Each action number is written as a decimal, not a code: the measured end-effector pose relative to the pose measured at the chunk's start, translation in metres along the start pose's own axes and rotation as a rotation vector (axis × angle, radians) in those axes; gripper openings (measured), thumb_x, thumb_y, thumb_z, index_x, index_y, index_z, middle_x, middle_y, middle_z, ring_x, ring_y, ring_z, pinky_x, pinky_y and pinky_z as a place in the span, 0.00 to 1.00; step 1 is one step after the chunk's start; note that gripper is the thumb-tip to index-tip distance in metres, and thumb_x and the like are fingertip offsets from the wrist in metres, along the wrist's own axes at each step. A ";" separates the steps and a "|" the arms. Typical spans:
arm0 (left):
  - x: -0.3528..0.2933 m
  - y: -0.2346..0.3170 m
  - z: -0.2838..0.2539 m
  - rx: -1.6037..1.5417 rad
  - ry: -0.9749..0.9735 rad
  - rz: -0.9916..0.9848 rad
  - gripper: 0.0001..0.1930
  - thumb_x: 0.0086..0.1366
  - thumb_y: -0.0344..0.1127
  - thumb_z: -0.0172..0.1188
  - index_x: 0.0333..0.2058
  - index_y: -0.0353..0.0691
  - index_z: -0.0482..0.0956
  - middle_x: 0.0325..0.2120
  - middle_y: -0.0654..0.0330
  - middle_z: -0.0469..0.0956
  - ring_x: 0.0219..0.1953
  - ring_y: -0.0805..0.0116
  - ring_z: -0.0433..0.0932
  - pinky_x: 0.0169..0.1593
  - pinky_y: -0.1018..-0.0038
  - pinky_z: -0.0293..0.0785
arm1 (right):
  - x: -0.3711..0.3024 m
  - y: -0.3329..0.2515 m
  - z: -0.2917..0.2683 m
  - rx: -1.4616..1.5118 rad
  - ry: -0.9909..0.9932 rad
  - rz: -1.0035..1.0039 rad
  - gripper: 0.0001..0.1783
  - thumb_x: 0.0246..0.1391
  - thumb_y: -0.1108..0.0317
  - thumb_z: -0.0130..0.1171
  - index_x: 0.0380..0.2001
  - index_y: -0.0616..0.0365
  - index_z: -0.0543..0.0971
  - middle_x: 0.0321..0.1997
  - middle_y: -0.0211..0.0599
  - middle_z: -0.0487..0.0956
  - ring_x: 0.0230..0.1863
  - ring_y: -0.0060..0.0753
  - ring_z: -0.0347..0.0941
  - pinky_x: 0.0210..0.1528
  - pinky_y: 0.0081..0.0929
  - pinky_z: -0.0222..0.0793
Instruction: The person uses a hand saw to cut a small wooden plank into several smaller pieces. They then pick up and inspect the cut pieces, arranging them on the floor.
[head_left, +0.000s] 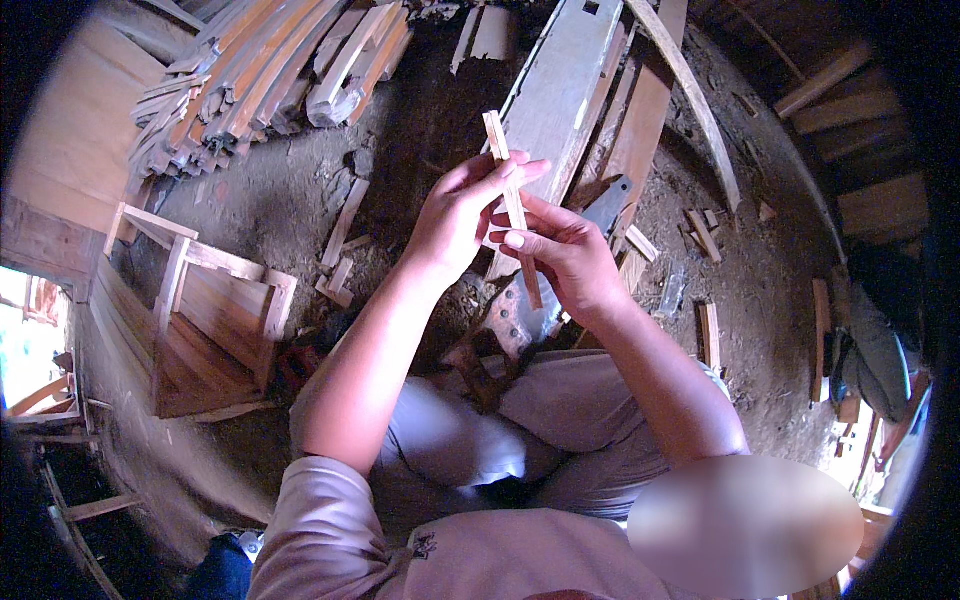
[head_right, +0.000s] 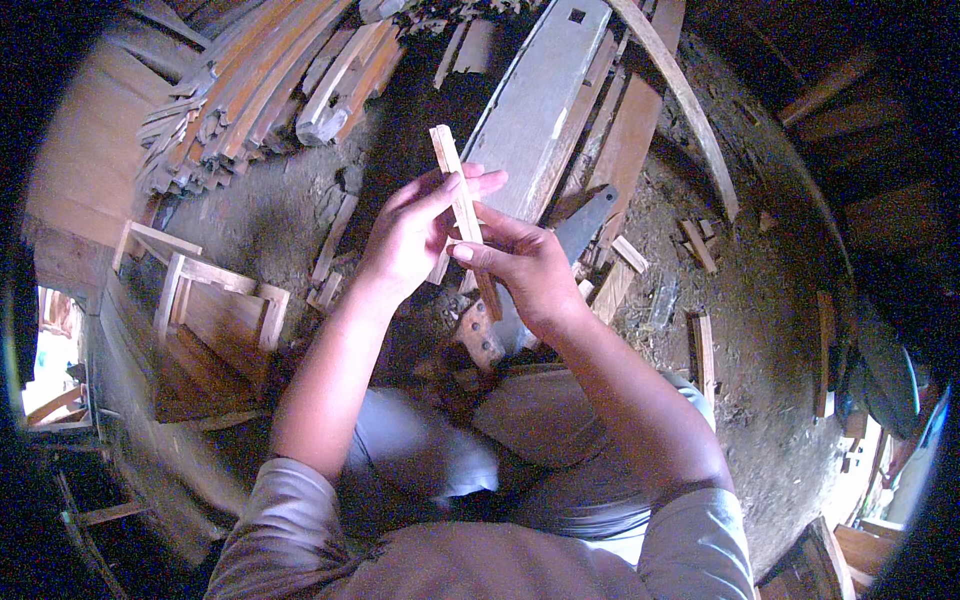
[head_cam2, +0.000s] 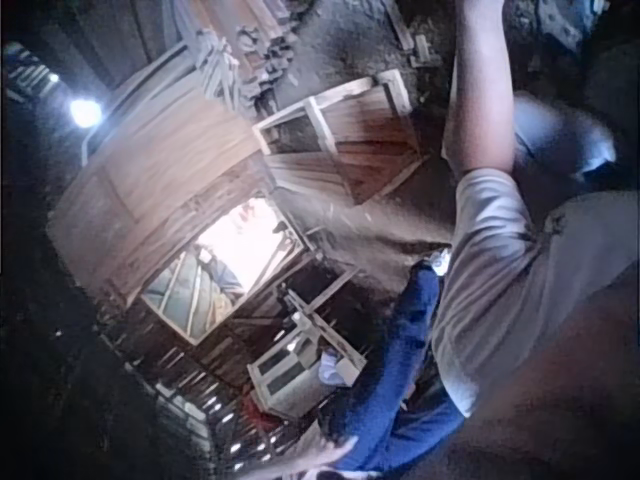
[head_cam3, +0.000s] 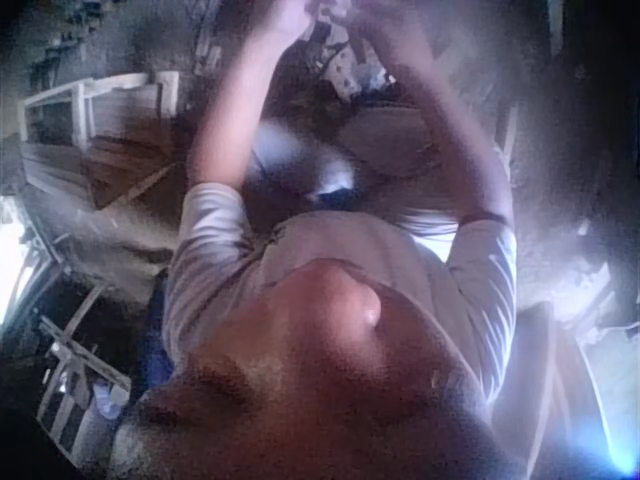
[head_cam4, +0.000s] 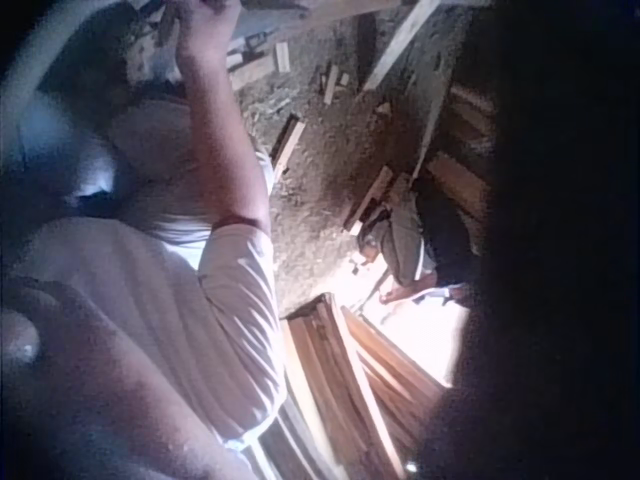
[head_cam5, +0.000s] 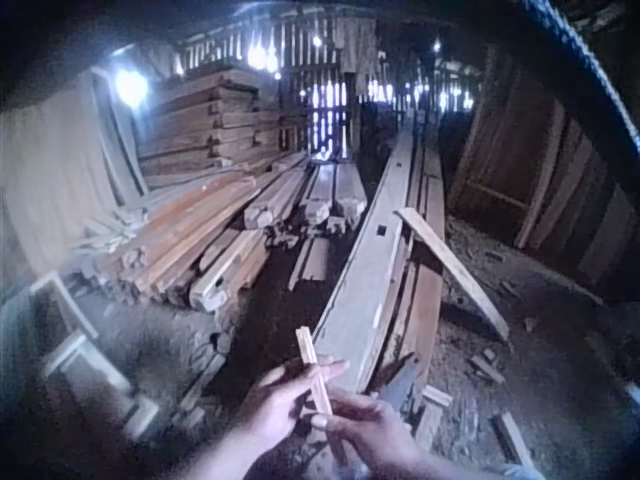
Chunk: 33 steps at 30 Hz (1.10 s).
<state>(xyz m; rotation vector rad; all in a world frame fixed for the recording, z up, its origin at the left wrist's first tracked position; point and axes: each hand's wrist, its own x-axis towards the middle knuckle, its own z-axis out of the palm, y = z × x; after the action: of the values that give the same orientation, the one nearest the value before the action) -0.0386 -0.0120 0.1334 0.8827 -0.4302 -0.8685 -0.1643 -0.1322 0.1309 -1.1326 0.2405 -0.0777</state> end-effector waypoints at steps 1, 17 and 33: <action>0.000 0.000 0.001 0.002 0.009 -0.005 0.20 0.75 0.37 0.50 0.58 0.27 0.69 0.58 0.40 0.75 0.63 0.54 0.73 0.67 0.60 0.66 | 0.000 0.000 0.000 -0.003 0.004 0.003 0.33 0.58 0.70 0.68 0.66 0.59 0.71 0.54 0.35 0.82 0.54 0.26 0.76 0.62 0.31 0.69; 0.001 0.008 0.001 0.169 0.009 -0.056 0.21 0.75 0.39 0.51 0.57 0.26 0.69 0.55 0.40 0.77 0.60 0.54 0.76 0.65 0.62 0.70 | -0.002 -0.004 0.003 -0.034 0.070 0.083 0.24 0.62 0.67 0.64 0.60 0.60 0.76 0.49 0.40 0.83 0.50 0.34 0.82 0.58 0.32 0.76; -0.053 0.018 -0.144 1.745 -0.046 -0.762 0.41 0.51 0.45 0.78 0.59 0.29 0.70 0.50 0.42 0.80 0.52 0.53 0.80 0.55 0.64 0.75 | -0.006 -0.064 -0.049 0.060 0.330 -0.181 0.21 0.63 0.67 0.62 0.55 0.69 0.77 0.46 0.40 0.84 0.48 0.31 0.81 0.52 0.26 0.76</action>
<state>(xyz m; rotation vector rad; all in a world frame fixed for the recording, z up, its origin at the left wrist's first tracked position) 0.0318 0.1074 0.0642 2.7555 -0.9296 -1.0919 -0.1779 -0.2014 0.1704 -1.0764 0.4259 -0.4318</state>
